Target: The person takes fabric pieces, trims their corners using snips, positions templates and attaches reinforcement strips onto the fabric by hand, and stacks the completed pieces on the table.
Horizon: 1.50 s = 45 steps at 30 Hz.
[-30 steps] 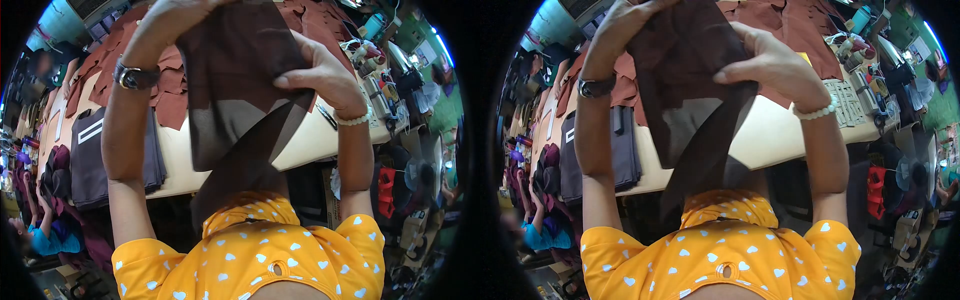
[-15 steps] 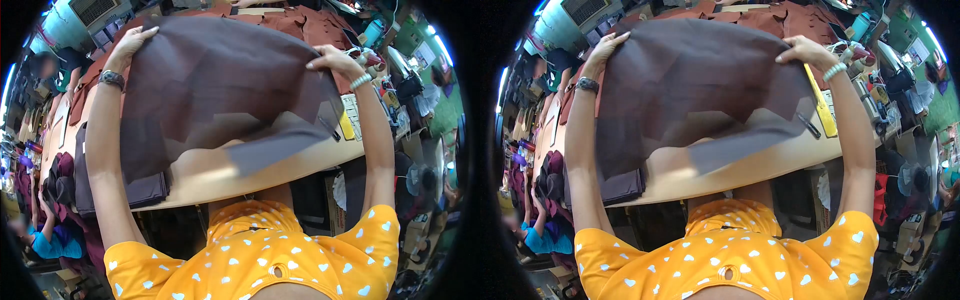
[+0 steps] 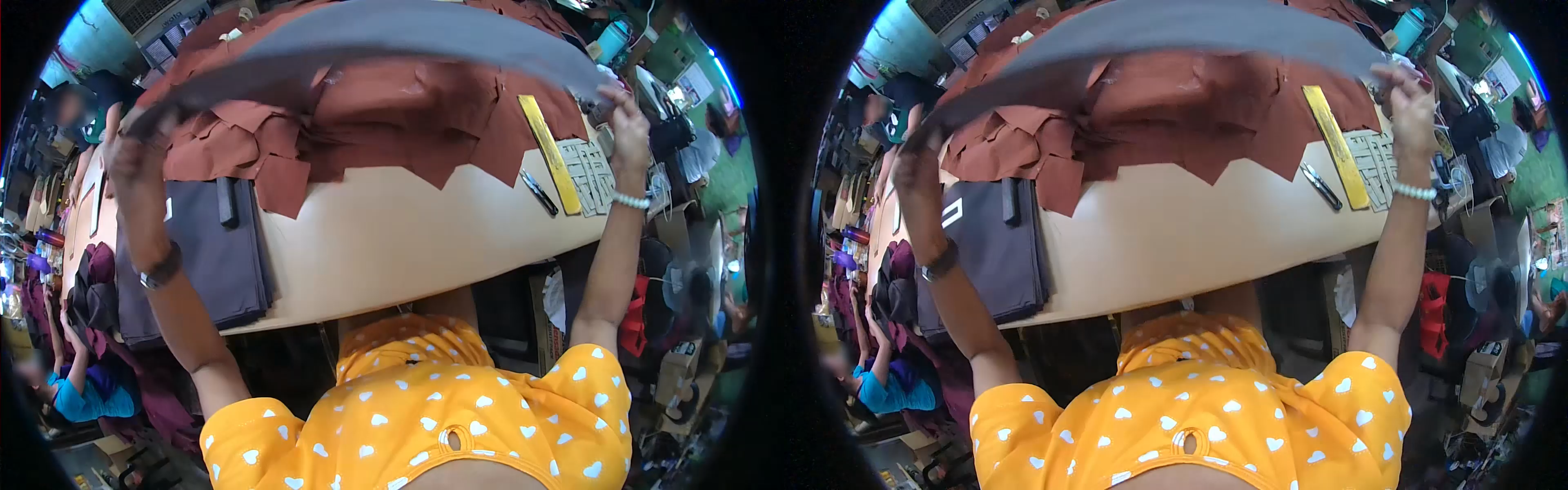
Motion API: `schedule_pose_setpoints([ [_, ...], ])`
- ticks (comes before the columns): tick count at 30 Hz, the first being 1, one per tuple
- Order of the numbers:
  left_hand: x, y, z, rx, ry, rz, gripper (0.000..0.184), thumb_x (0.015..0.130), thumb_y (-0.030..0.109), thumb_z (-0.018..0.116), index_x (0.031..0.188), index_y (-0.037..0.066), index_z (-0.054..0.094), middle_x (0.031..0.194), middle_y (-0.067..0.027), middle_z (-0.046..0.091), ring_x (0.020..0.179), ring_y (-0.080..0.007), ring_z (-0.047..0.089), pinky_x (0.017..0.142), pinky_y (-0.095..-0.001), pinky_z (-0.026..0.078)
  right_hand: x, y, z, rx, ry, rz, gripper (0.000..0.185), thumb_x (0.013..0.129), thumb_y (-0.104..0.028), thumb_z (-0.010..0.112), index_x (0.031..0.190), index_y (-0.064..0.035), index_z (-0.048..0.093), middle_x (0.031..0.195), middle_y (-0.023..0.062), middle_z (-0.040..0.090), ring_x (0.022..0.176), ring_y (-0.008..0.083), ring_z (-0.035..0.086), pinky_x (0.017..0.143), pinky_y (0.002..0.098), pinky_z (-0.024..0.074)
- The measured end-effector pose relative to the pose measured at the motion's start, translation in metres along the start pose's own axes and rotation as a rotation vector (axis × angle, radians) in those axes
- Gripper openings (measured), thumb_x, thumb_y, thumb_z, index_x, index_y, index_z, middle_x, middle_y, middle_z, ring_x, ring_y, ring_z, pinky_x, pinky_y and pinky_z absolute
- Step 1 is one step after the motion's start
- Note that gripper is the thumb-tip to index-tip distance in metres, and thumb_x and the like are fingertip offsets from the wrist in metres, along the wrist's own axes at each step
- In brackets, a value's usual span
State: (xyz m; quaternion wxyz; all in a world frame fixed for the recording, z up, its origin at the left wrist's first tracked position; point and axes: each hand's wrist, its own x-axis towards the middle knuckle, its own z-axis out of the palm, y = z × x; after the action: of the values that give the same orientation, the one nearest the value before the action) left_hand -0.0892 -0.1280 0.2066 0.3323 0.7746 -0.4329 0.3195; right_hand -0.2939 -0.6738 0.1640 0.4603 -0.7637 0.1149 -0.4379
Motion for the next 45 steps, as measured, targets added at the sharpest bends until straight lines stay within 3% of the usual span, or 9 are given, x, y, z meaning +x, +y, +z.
schedule_pose_setpoints([
  [4, -0.050, 0.050, 0.045, -0.717, -0.138, -0.314, 0.018, 0.088, 0.002, 0.055, 0.105, -0.001, 0.062, 0.106, -0.0096, 0.064, 0.095, -0.0127, 0.058, 0.086, -0.0262, 0.045, -0.071, 0.030, -0.016, 0.118, -0.145, 0.415, 0.024, 0.087, -0.002, 0.047, 0.104, -0.0012, 0.063, 0.093, 0.0042, 0.065, 0.077, 0.0074, 0.060, 0.071, 0.0206, 0.0477],
  [14, -0.142, 0.067, 0.079, -0.678, -0.421, -0.569, 0.022, 0.073, -0.010, 0.056, 0.090, 0.001, 0.065, 0.107, -0.0103, 0.064, 0.115, -0.0250, 0.052, 0.098, -0.0353, 0.037, -0.166, 0.040, -0.025, 0.183, 0.044, 0.688, 0.021, 0.085, -0.013, 0.059, 0.104, -0.0051, 0.062, 0.094, 0.0020, 0.061, 0.081, 0.0093, 0.058, 0.071, 0.0204, 0.0473],
  [23, -0.141, 0.098, 0.118, -0.520, -0.740, -0.462, 0.038, 0.081, 0.037, 0.059, 0.088, 0.000, 0.066, 0.118, -0.0199, 0.057, 0.116, -0.0350, 0.049, 0.098, -0.0397, 0.036, -0.146, 0.015, 0.047, 0.611, 0.232, 0.460, 0.044, 0.080, -0.001, 0.061, 0.122, -0.0024, 0.046, 0.111, 0.0098, 0.055, 0.093, 0.0156, 0.057, 0.082, 0.0271, 0.0477],
  [29, -0.125, 0.093, 0.167, -0.778, -0.450, -1.033, 0.064, 0.089, 0.052, 0.043, 0.106, -0.007, 0.061, 0.110, -0.0214, 0.060, 0.101, -0.0305, 0.057, 0.091, -0.0366, 0.041, -0.157, -0.047, 0.169, 0.482, -0.469, 0.186, 0.039, 0.074, 0.000, 0.062, 0.113, -0.0028, 0.056, 0.111, 0.0044, 0.056, 0.103, 0.0140, 0.051, 0.088, 0.0262, 0.0413],
  [33, -0.126, 0.085, 0.176, -0.798, -0.221, -1.107, 0.055, 0.088, 0.039, 0.053, 0.120, -0.006, 0.052, 0.109, -0.0184, 0.059, 0.101, -0.0220, 0.056, 0.089, -0.0318, 0.042, -0.206, -0.051, 0.218, 0.516, -0.927, 0.106, 0.036, 0.076, -0.002, 0.061, 0.111, -0.0014, 0.055, 0.102, 0.0085, 0.060, 0.100, 0.0154, 0.054, 0.090, 0.0271, 0.0407],
  [35, -0.127, 0.090, 0.169, -0.997, -0.092, -1.006, 0.052, 0.084, 0.012, 0.059, 0.130, -0.004, 0.040, 0.117, -0.0165, 0.053, 0.107, -0.0191, 0.053, 0.091, -0.0298, 0.042, -0.210, -0.052, 0.217, 0.370, -0.964, 0.042, 0.037, 0.073, -0.008, 0.068, 0.107, -0.0023, 0.057, 0.100, 0.0141, 0.059, 0.097, 0.0269, 0.055, 0.089, 0.0340, 0.0417],
  [37, -0.129, 0.097, 0.163, -0.957, 0.084, -0.879, 0.058, 0.082, 0.002, 0.058, 0.135, -0.002, 0.034, 0.121, -0.0153, 0.049, 0.109, -0.0181, 0.051, 0.093, -0.0300, 0.042, -0.199, -0.043, 0.216, 0.003, -0.593, -0.370, 0.039, 0.070, -0.016, 0.072, 0.104, -0.0037, 0.058, 0.102, 0.0143, 0.058, 0.099, 0.0308, 0.054, 0.088, 0.0380, 0.0410],
  [41, -0.154, 0.087, 0.154, -0.403, -0.041, -0.614, 0.069, 0.074, -0.008, 0.052, 0.138, 0.000, 0.029, 0.125, -0.0112, 0.048, 0.109, -0.0196, 0.053, 0.095, -0.0286, 0.041, -0.163, -0.015, 0.219, -0.314, -0.284, -0.046, 0.058, 0.077, -0.036, 0.067, 0.116, 0.0027, 0.049, 0.107, 0.0211, 0.057, 0.103, 0.0369, 0.053, 0.088, 0.0433, 0.0415],
  [45, -0.163, 0.090, 0.144, -0.444, -0.225, -0.799, 0.051, 0.073, -0.006, 0.049, 0.124, -0.004, 0.050, 0.108, -0.0141, 0.057, 0.093, -0.0201, 0.056, 0.084, -0.0262, 0.044, -0.124, 0.000, 0.237, -0.451, -0.407, 0.309, 0.078, 0.077, -0.052, 0.061, 0.124, 0.0055, 0.039, 0.113, 0.0275, 0.055, 0.106, 0.0396, 0.053, 0.089, 0.0444, 0.0414],
])
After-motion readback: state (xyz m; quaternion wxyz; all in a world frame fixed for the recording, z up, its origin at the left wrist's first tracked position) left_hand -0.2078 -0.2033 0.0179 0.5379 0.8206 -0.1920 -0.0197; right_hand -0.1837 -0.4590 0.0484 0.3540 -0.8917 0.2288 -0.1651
